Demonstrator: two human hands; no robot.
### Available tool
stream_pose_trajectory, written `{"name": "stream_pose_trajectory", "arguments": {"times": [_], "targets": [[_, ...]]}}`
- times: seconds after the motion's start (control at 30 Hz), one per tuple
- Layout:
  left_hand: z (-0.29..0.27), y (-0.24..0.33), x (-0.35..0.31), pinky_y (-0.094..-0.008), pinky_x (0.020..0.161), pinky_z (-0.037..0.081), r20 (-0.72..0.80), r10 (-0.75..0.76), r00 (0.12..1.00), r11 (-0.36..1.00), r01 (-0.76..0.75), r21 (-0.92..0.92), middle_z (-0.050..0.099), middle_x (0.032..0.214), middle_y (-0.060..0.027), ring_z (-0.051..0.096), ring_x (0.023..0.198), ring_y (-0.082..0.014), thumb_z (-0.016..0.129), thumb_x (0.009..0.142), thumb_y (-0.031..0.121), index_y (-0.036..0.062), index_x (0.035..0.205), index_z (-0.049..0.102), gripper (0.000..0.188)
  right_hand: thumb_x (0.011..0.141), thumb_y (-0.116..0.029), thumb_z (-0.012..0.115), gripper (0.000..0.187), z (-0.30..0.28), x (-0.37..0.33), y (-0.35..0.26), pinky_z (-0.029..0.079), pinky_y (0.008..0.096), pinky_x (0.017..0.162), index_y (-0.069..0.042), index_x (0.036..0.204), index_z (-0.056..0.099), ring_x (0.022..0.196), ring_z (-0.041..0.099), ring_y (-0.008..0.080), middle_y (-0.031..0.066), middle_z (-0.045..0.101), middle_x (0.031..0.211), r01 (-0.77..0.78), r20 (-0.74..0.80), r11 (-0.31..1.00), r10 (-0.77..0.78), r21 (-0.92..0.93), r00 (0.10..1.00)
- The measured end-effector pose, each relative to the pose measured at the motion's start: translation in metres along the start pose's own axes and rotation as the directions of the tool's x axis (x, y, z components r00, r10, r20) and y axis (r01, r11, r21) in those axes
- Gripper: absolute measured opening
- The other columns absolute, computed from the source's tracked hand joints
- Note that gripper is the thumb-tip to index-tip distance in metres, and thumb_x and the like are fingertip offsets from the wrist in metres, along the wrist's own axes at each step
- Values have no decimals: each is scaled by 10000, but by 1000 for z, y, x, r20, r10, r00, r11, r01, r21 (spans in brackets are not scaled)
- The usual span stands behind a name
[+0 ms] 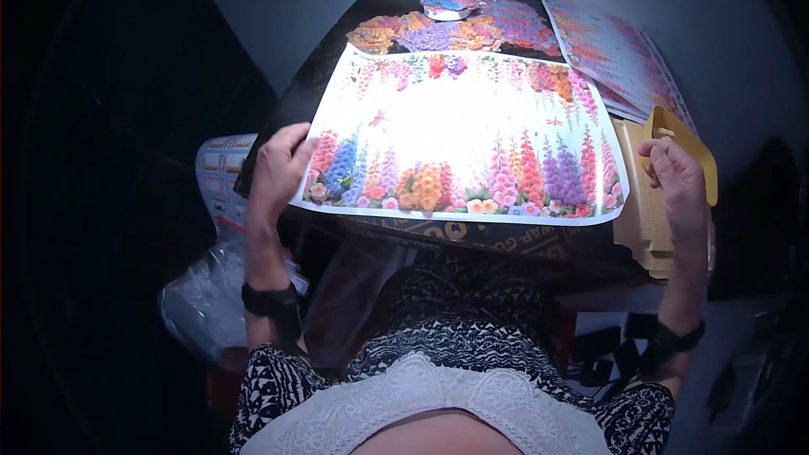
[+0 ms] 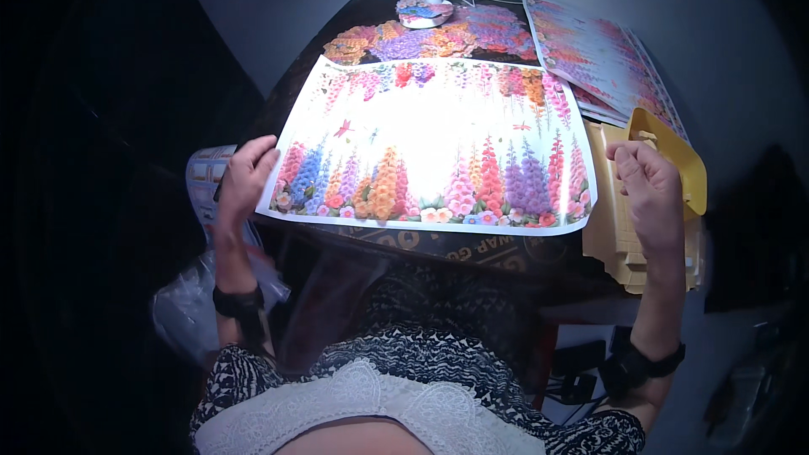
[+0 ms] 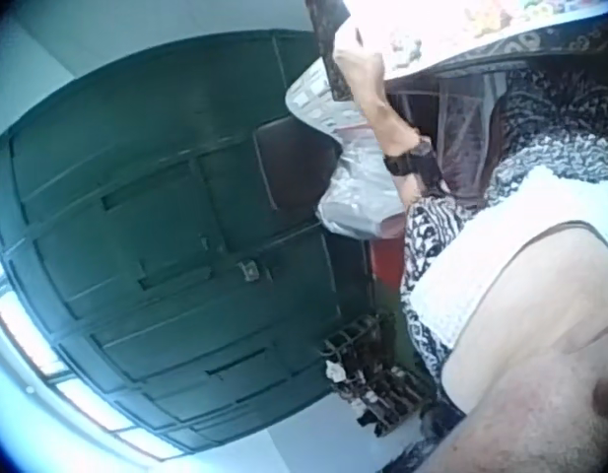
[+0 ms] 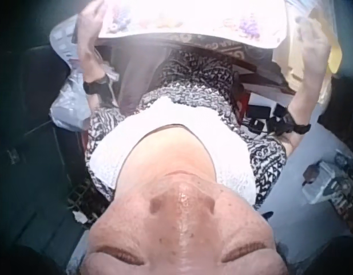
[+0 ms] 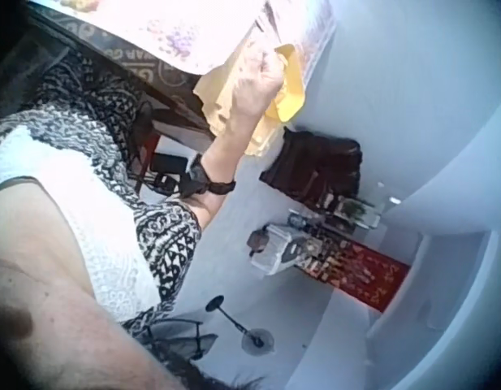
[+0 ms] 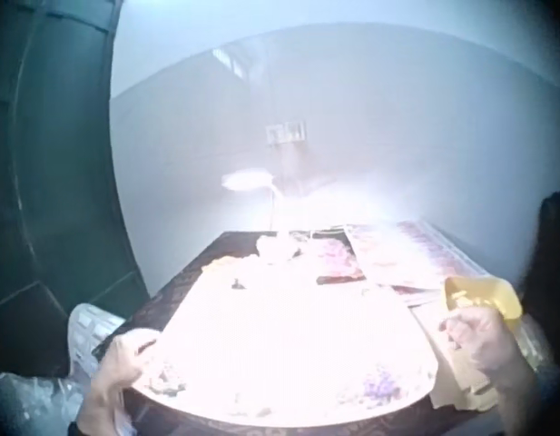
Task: The recorder is organizing and peeling flower stickers, then placing them into a packaging folder.
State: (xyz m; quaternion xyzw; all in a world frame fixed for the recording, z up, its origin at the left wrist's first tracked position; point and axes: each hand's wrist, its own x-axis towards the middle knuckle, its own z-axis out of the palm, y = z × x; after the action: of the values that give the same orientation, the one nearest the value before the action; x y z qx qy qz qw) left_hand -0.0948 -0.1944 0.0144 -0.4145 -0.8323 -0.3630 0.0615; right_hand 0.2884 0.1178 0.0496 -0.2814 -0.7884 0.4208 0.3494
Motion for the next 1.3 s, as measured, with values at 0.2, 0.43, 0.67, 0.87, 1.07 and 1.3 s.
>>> {"name": "stream_pose_trajectory", "arguments": {"times": [0.2,0.43,0.67,0.87,1.07,1.3], "targets": [[-5,-25,31,-309,741,511,51,-287,957,951,291,-106,681,948,-138,649,837,-214,613,896,197,-77,1073,625,327,964,-310,521,348,-2,0,10,381,195,590,20,961,631,650,447,30,-31,503,701,-74,7,986,76,-147,997],[7,-50,34,-205,572,455,292,-407,865,820,487,-300,669,788,-57,580,630,-71,617,886,143,-51,968,661,214,943,-269,538,321,5,6,15,371,196,533,28,970,658,579,434,29,-36,517,662,-264,161,938,303,-226,939],[14,-78,38,-234,548,438,291,-341,894,831,431,-351,628,699,-25,550,591,-79,603,838,67,-50,844,662,132,890,-60,545,261,14,-6,29,480,214,648,98,1087,607,699,604,65,41,667,850,-339,168,929,314,152,935],[16,-78,35,-254,654,513,380,-344,859,693,505,-515,651,821,-80,612,670,-105,530,896,58,-65,918,606,146,877,-3,508,228,17,-7,57,438,184,554,103,1057,601,633,574,30,26,650,766,-421,138,889,402,178,905],[22,-78,30,-249,666,525,366,-365,856,569,516,-641,658,840,-96,626,680,-109,538,910,49,-50,931,583,110,853,13,475,193,17,-5,62,415,181,542,83,957,621,606,536,18,7,624,720,-416,71,880,411,229,909],[24,-73,27,-241,663,526,304,-348,887,521,452,-724,659,828,-88,626,676,-105,523,911,21,-47,917,589,95,855,16,477,178,15,-9,62,421,195,535,71,937,625,608,545,27,15,625,706,-368,20,921,369,125,929]]}}
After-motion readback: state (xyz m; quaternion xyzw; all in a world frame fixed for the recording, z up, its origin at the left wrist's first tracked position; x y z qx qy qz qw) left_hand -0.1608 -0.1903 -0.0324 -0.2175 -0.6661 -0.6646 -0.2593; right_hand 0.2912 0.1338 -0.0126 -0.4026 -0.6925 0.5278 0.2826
